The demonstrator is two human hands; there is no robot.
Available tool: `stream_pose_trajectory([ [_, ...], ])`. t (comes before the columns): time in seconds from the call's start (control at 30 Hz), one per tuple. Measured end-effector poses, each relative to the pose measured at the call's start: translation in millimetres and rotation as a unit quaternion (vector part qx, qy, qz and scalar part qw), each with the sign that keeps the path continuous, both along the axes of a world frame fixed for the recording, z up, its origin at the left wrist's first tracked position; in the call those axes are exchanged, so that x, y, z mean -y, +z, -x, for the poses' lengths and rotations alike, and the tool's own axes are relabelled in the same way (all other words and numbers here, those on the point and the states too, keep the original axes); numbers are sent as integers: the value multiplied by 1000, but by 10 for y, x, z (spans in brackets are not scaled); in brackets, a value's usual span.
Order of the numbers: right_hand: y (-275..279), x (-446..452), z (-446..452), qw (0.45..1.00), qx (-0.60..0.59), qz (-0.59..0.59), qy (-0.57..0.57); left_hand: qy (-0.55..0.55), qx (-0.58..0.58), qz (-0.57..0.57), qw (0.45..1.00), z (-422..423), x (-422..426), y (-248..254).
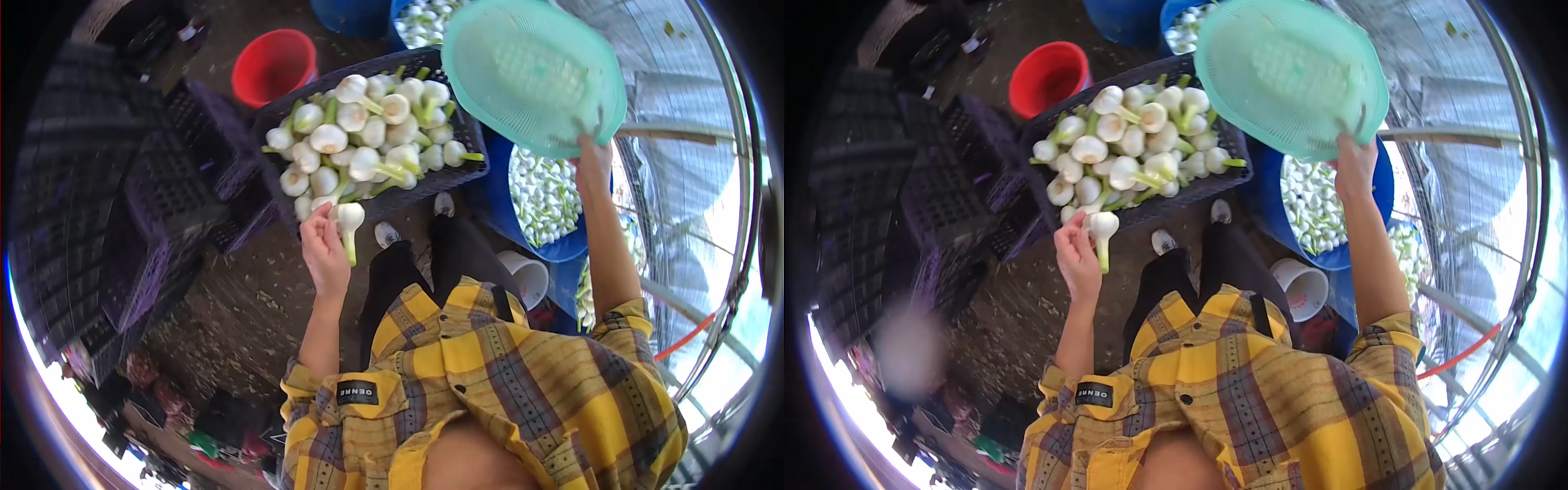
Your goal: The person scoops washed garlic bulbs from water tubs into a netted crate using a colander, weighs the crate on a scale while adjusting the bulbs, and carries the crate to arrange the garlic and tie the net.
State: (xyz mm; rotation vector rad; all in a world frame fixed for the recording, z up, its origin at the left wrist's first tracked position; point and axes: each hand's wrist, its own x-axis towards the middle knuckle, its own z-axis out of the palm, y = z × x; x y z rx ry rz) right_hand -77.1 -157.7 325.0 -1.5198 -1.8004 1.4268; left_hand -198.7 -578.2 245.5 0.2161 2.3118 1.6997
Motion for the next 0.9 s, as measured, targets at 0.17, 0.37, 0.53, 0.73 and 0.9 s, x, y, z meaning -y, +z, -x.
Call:
stream_pose_trajectory([
  [0.17, -527, -348, -1145, 947, -106, 212, -218, -43, 35, 7, 998, -176, -258, 169],
  [0.37, -728, -561, -1558, 759, -245, 491, -351, -105, 31, -32, 993, -332, -933, 303],
  [0.53, -17, 415, -470, 844, -40, 487, 221, -185, -13, -102, 977, -438, -1611, 529],
  [0.73, 92, 747, -173, 828, -128, 501, 217, -295, -151, -5, 943, -460, -2011, 990],
  [0.9, -92, 373, -250, 832, -194, 514, 78, -249, -25, -79, 965, -579, -1920, 1094],
])
